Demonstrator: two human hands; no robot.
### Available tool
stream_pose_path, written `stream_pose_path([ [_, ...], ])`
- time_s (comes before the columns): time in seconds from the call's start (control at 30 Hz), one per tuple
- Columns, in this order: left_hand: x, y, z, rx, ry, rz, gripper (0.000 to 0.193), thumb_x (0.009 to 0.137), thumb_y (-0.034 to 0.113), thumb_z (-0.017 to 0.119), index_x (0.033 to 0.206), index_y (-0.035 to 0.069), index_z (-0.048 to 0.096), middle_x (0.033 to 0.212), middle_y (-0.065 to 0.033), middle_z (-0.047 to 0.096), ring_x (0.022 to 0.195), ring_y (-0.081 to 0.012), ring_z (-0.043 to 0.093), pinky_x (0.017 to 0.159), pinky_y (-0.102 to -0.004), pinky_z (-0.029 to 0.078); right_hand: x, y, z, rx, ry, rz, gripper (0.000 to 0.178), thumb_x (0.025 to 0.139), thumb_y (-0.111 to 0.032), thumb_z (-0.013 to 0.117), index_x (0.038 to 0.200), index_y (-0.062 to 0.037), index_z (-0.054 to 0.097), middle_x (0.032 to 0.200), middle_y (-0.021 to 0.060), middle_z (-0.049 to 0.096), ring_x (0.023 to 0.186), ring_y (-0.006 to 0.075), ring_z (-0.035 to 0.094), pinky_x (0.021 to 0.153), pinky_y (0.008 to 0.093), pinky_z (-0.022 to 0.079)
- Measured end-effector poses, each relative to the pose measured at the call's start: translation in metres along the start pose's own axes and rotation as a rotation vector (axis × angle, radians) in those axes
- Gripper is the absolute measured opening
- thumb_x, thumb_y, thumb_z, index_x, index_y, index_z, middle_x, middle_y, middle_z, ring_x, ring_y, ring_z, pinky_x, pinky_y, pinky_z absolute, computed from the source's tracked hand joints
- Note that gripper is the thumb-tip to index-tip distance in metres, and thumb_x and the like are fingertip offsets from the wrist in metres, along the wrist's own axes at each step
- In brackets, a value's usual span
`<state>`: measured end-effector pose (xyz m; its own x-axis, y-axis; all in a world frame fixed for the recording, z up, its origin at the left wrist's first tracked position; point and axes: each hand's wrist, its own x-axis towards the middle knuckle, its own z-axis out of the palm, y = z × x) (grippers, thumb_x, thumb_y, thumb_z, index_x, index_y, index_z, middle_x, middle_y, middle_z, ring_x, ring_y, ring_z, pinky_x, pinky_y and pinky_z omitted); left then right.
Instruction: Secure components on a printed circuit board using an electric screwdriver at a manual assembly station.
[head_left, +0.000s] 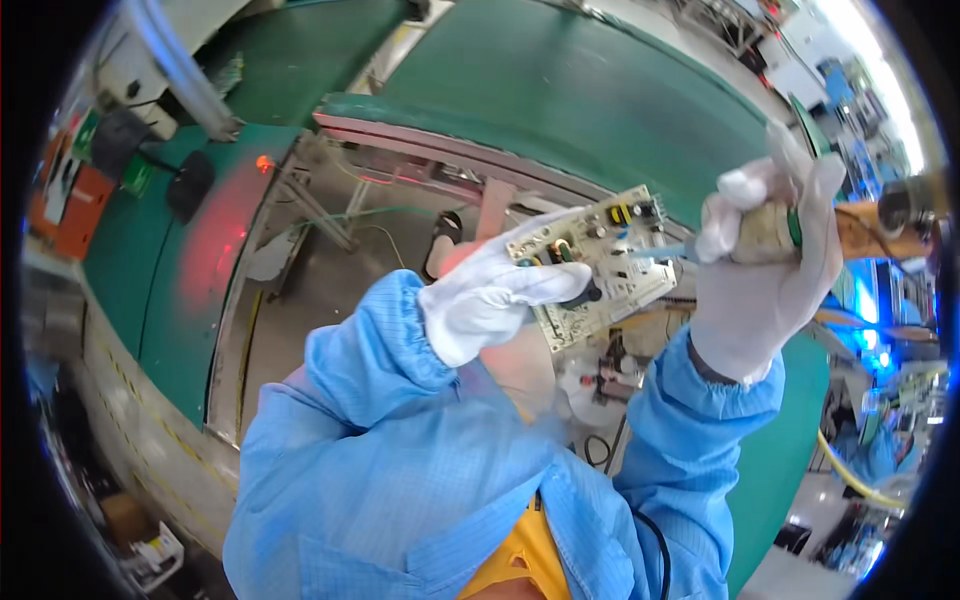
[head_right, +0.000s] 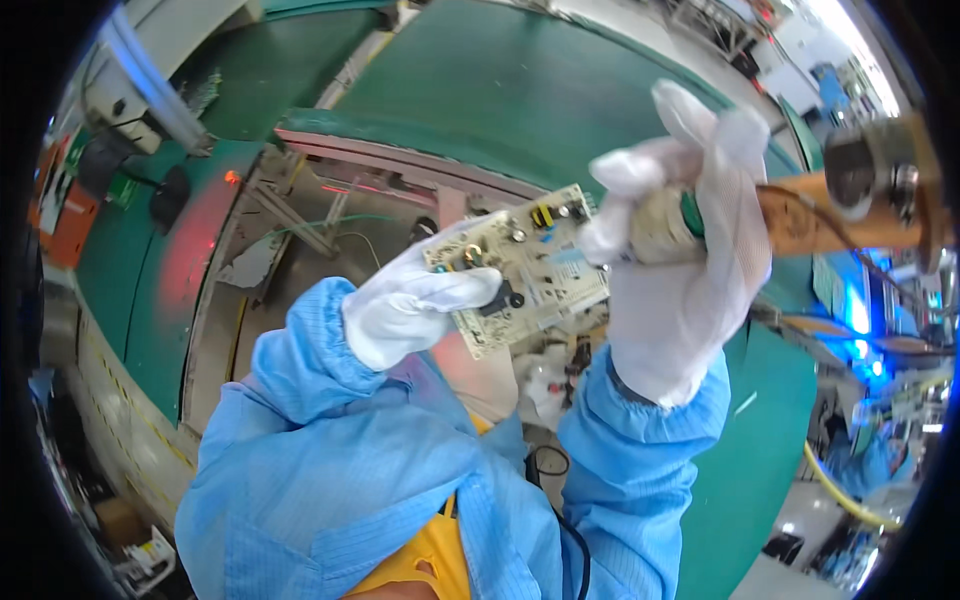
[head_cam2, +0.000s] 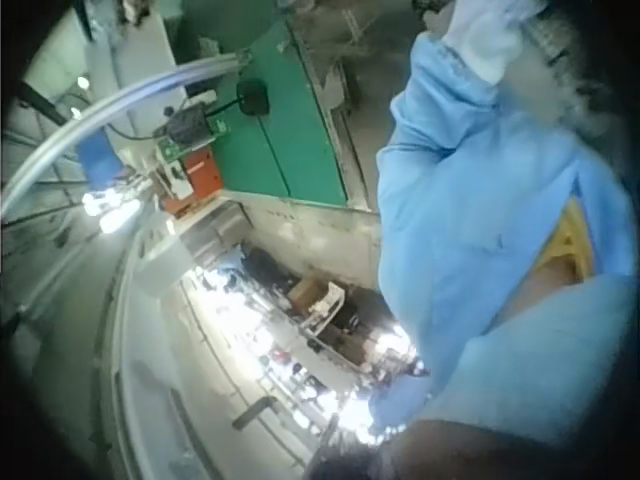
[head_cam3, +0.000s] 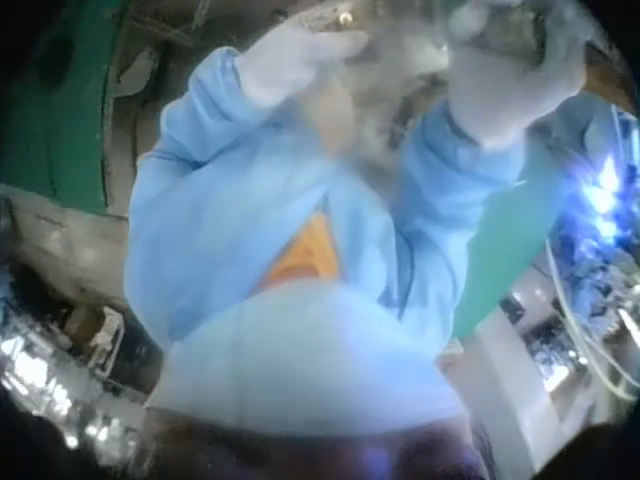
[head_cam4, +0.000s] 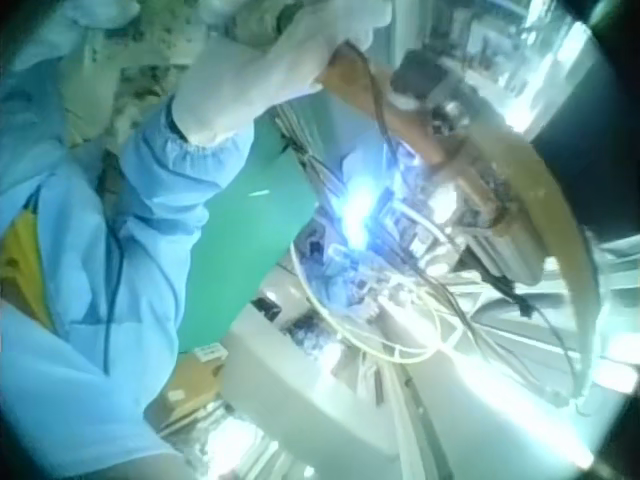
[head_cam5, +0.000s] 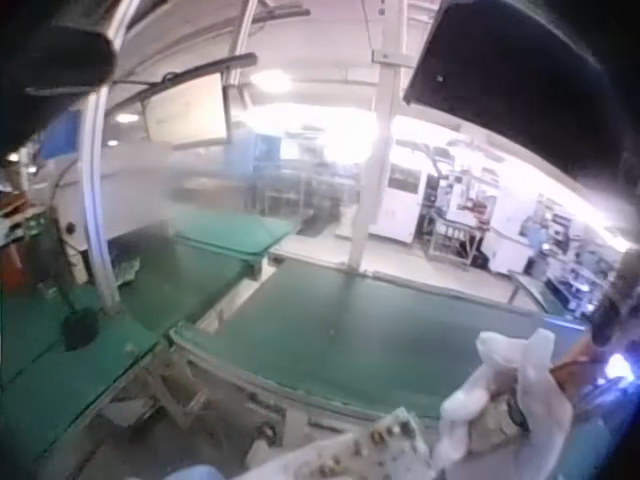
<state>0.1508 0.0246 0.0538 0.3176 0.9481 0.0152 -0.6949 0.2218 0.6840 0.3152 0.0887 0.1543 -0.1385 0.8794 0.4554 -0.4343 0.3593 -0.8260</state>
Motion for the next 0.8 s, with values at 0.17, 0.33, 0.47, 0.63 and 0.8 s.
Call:
stream_pose_path([
  [0.17,0.002,-0.011,-0.002,0.015,-0.001,-0.096,0.059,0.091,0.017,0.065,0.141,0.001,0.039,0.129,-0.0088,0.055,0.120,-0.0172,0.052,0.101,-0.0317,0.042,-0.001,0.013,-0.007,-0.211,-0.007,-0.213,0.050,0.102,-0.035,0.038,0.115,0.0088,0.059,0.080,0.0117,0.057,0.051,0.0156,0.046,0.045,0.0255,0.039],
  [0.33,-0.007,-0.023,-0.002,0.213,0.016,-0.060,0.061,0.090,0.020,0.066,0.141,0.002,0.038,0.128,-0.0097,0.055,0.120,-0.0175,0.051,0.101,-0.0324,0.042,-0.003,0.009,-0.008,-0.173,-0.025,-0.196,0.049,0.101,-0.033,0.039,0.115,0.0091,0.059,0.080,0.0127,0.057,0.052,0.0157,0.047,0.047,0.0267,0.040],
  [0.47,-0.009,-0.028,-0.005,0.442,-0.063,0.080,0.062,0.090,0.021,0.067,0.142,0.002,0.038,0.127,-0.0100,0.055,0.119,-0.0173,0.051,0.101,-0.0324,0.042,-0.009,-0.007,-0.012,-0.138,-0.105,-0.114,0.047,0.100,-0.031,0.039,0.114,0.0094,0.059,0.080,0.0129,0.057,0.053,0.0157,0.049,0.048,0.0274,0.042],
  [0.63,-0.009,-0.009,0.020,0.365,-0.017,0.002,0.066,0.087,0.020,0.070,0.141,0.001,0.038,0.124,-0.0097,0.057,0.116,-0.0167,0.053,0.100,-0.0316,0.043,-0.013,-0.011,-0.011,-0.338,-0.013,-0.087,0.046,0.099,-0.028,0.039,0.114,0.0096,0.059,0.081,0.0137,0.059,0.053,0.0152,0.050,0.049,0.0278,0.043],
  [0.8,-0.007,-0.016,0.013,0.212,0.007,-0.092,0.069,0.084,0.020,0.074,0.140,0.001,0.039,0.122,-0.0094,0.058,0.114,-0.0157,0.054,0.099,-0.0307,0.043,-0.005,0.003,-0.016,-0.223,-0.053,-0.147,0.047,0.099,-0.030,0.039,0.113,0.0095,0.061,0.079,0.0138,0.059,0.052,0.0145,0.050,0.047,0.0271,0.043],
])
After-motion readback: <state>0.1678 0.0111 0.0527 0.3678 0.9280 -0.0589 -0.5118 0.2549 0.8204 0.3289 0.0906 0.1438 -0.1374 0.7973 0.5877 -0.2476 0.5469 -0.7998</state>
